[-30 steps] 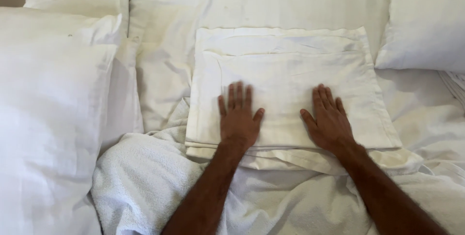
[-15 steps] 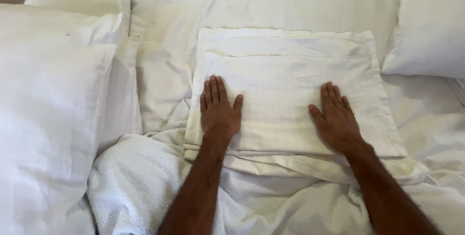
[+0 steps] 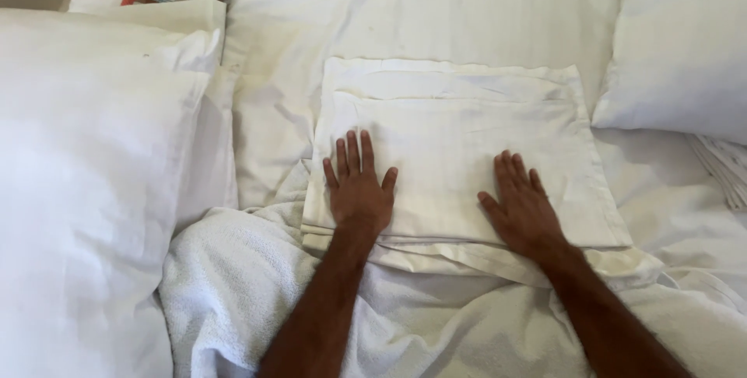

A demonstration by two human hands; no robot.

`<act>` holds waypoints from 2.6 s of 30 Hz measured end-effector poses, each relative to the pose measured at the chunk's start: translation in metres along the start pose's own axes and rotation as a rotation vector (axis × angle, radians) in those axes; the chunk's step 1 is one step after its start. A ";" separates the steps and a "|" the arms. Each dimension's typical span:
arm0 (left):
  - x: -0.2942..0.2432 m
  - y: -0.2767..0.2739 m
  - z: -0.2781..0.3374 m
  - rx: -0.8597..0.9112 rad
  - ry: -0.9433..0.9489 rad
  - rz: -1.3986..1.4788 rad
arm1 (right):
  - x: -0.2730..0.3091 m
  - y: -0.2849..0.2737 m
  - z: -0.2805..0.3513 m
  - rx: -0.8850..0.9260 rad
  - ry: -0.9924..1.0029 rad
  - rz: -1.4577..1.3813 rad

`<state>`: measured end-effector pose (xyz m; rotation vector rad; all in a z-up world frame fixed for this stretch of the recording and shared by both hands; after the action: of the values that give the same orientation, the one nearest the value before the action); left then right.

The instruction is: The person folds a white bed sheet on a bed. They smooth the sheet, fold it in half lengthwise, then fold it in half again, and finally fold it into a smaller rectangle.

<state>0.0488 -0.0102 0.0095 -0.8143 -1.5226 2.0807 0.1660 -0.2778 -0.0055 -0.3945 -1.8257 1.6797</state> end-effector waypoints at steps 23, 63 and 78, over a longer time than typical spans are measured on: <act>0.063 0.017 -0.034 -0.020 -0.255 0.602 | -0.102 0.004 0.043 -0.096 0.476 -0.081; -0.003 -0.004 -0.015 0.129 0.331 -0.148 | -0.036 -0.014 0.002 0.077 -0.168 0.134; 0.015 0.003 -0.066 0.091 0.023 0.040 | -0.101 0.000 -0.020 0.028 0.222 -0.053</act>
<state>0.0829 0.0447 -0.0107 -0.8386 -1.3998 2.1450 0.2555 -0.3232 -0.0292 -0.4957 -1.6354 1.5573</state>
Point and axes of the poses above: each hand's wrist, its own z-axis away from the middle knuckle, its own y-axis out of the palm, x = y × z, the point moved 3 cm from there along -z, towards the middle knuckle, and after that the axes turned 13 degrees about -y, right-handed, at the moved point
